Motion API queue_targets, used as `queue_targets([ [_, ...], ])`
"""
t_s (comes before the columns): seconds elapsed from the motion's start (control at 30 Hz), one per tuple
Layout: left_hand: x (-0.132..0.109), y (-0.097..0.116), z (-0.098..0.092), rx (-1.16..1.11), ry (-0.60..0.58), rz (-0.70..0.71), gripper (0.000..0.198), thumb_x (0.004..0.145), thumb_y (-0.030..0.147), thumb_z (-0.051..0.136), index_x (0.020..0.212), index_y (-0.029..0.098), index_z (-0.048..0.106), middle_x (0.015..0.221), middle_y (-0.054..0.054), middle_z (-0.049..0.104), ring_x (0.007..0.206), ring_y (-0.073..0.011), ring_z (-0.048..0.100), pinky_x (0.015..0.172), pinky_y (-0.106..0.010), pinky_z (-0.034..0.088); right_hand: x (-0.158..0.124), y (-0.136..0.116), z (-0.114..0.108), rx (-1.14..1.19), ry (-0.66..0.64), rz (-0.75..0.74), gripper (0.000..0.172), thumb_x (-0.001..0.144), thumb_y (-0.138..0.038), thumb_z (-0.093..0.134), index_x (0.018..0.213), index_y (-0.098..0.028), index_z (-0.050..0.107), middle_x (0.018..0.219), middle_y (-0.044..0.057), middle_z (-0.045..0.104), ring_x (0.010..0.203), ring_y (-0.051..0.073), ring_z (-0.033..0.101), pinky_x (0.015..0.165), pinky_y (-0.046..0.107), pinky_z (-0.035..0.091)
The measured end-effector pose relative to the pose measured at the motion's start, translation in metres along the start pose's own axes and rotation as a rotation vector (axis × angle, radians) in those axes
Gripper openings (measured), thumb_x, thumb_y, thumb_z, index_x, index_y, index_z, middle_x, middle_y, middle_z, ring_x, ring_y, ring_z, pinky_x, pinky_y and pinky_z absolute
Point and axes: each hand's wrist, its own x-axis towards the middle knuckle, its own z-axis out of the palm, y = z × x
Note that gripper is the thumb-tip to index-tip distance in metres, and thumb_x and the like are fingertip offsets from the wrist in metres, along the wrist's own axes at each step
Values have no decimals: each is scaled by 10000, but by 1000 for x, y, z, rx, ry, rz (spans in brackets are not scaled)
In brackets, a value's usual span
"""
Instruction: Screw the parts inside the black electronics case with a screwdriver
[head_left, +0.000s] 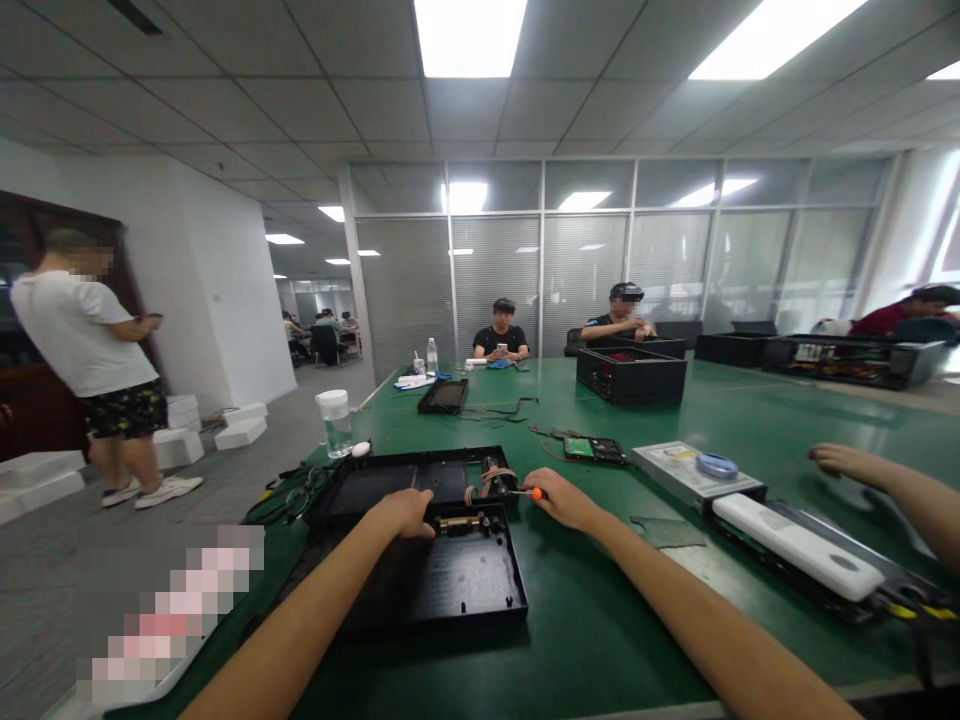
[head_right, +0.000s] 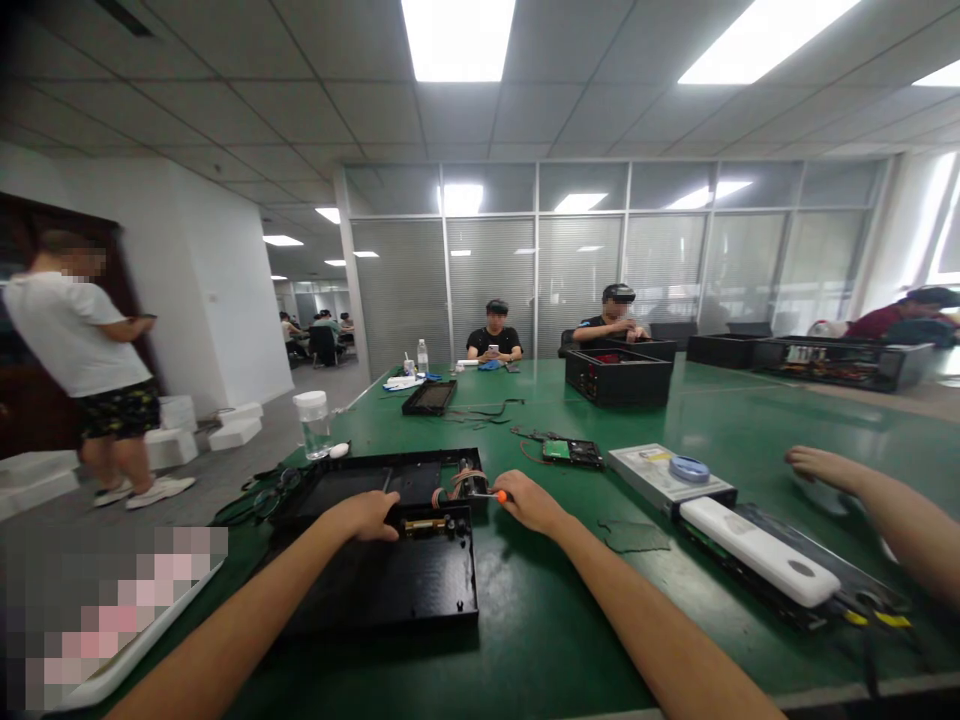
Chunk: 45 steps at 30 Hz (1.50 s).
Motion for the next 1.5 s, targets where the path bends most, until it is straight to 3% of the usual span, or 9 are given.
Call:
queue_targets([
  [0.1,2,28,-15,119,53,26,516,564,372,715,1008,157,564,1035,-152,567,927,-314,548,734,-387,451,1,-3,-2,-2,18,1,189,842,-219,434,956,-170,577,984,85,591,959,188,497,877,357,389],
  [0.23,15,64,-7,27,254,570,359,653,289,684,991,211,594,1003,-77,588,957,-238,530,836,-327,405,1,-6,-3,-12,23,-2,192,837,-207,433,954,-174,582,993,85,584,964,190,493,873,358,390],
  [0.33,26,74,12,-121,273,740,296,703,287,657,984,211,602,934,-48,604,911,-201,540,828,-292,399,0,-6,-2,-26,10,-5,204,822,-186,444,966,-177,588,994,83,582,963,192,493,869,359,393],
  [0.5,34,71,33,-240,306,777,210,760,231,602,960,167,611,908,-49,594,865,-170,539,797,-252,402,-2,-3,1,-35,4,14,215,801,-154,455,960,-175,598,987,82,580,953,185,497,866,344,397],
  [0.7,30,79,32,-134,295,842,190,809,116,458,777,151,641,801,-49,612,797,-160,536,756,-237,405,-3,-2,2,-54,-13,24,174,791,-141,465,880,-171,611,961,74,582,938,184,497,845,333,407],
  [0.97,34,76,30,-350,434,529,232,791,149,446,911,172,642,882,-28,649,811,-154,567,840,-264,376,-4,3,2,-41,28,40,190,789,-144,470,924,-160,602,957,84,588,942,185,497,841,338,410],
  [1.13,43,75,34,-335,424,547,258,846,167,407,1008,172,608,963,-52,628,900,-168,548,839,-265,382,-3,6,4,-69,1,10,187,800,-159,466,911,-171,615,945,78,590,940,188,495,833,342,408],
  [1.3,42,78,37,-273,383,553,205,823,239,496,1001,194,586,973,-53,598,942,-189,524,937,-364,308,-4,7,3,-77,2,15,165,794,-157,478,881,-171,618,926,76,593,924,187,497,823,337,411],
  [1.5,37,77,38,-248,382,578,235,885,192,351,930,184,582,991,-54,584,971,-172,502,955,-380,283,-3,1,-4,-70,32,7,164,784,-127,472,852,-170,615,912,67,606,900,178,506,816,325,409],
])
